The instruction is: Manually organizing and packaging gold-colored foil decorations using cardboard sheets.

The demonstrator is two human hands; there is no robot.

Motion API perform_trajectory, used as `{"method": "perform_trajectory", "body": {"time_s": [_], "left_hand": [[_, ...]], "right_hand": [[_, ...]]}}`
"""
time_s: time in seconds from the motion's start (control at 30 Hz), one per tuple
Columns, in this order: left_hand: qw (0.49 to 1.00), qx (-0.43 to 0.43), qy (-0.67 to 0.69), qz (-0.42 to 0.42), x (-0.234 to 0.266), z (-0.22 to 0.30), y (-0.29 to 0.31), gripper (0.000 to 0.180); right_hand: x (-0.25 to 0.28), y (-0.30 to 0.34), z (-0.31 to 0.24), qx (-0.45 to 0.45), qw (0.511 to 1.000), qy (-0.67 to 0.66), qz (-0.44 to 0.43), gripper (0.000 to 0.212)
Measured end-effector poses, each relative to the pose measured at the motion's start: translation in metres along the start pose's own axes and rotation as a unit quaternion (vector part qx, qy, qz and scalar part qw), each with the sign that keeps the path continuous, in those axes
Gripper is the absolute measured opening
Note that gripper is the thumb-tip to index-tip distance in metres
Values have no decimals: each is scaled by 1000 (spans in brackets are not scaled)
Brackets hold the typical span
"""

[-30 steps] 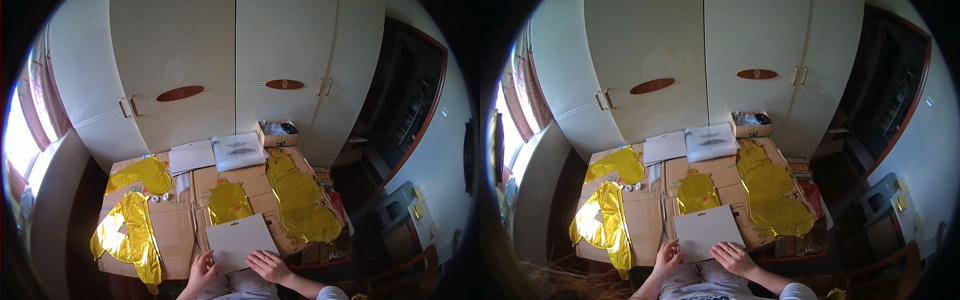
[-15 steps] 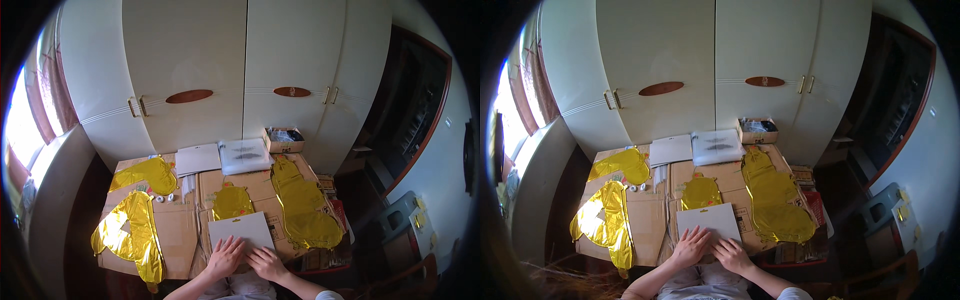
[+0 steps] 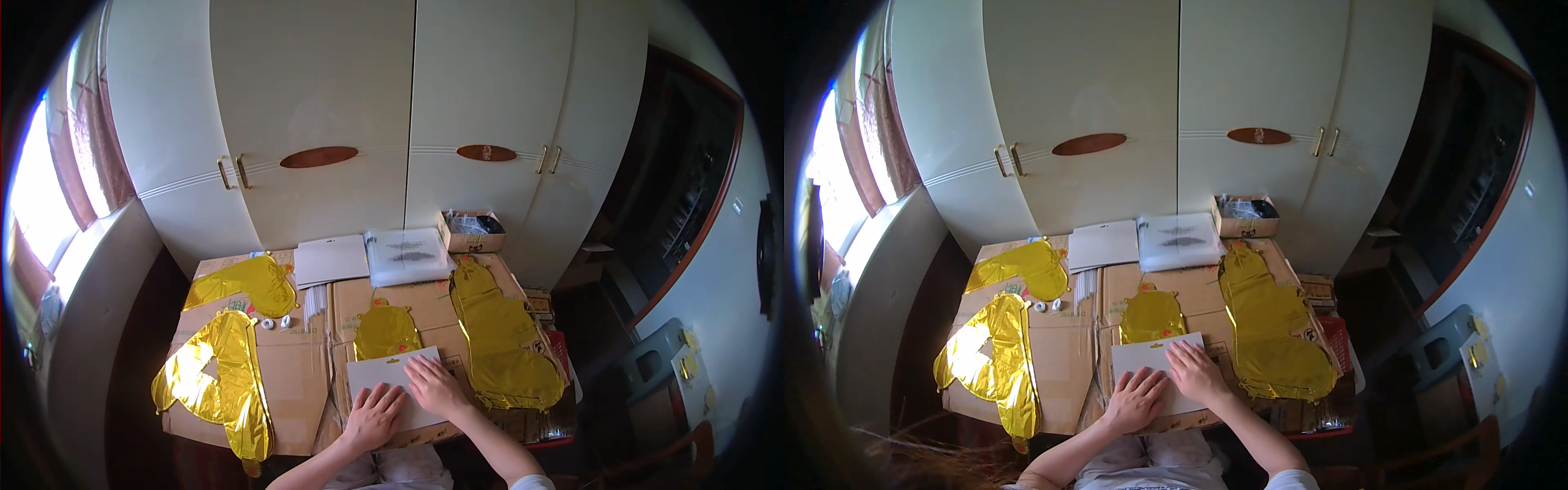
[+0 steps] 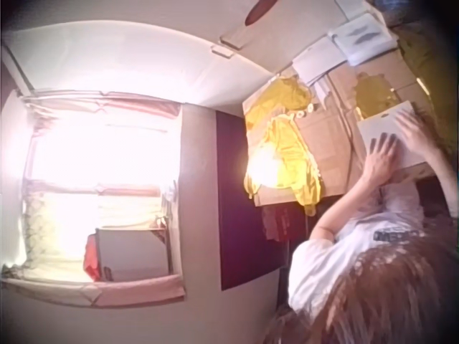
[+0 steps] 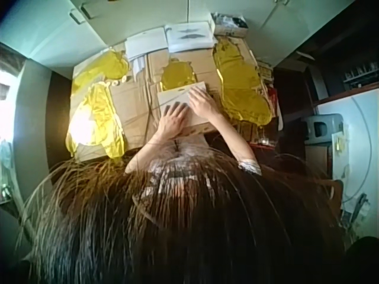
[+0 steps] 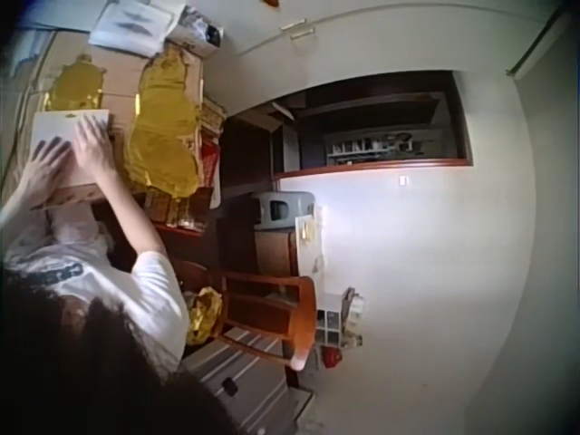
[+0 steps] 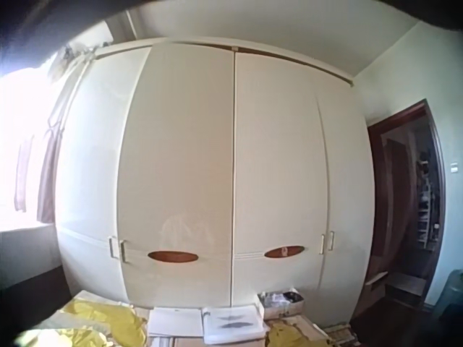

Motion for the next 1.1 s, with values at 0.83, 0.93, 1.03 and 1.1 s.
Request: {"method": "perform_trajectory", "body": {"time_s": [0.83,0.93,1.03,1.1], "left_hand": [[996,15,-21,-88,-4,-14,-17,76],[996,10,-31,-83,-6,-14,-18,75],[996,14,-35,-82,-5,-15,-16,75],[995,13,-37,-88,-3,-14,-16,74]], "right_hand": [[-72,-89,90,-274,898,-343,-43,39],[-73,-135,97,-403,818,-377,-160,48],[-56,-169,74,-452,767,-362,-275,52],[-62,-182,71,-459,793,-297,-268,54]]}}
Point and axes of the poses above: each hand's wrist, its own y-axis away from the middle knuckle, its own x-axis out of the back of the hand, z = x × y, the point moved 1 cm from there along -y, towards the middle knuckle, and after that the axes turned 15 degrees about -x, right-handed, at the moved point
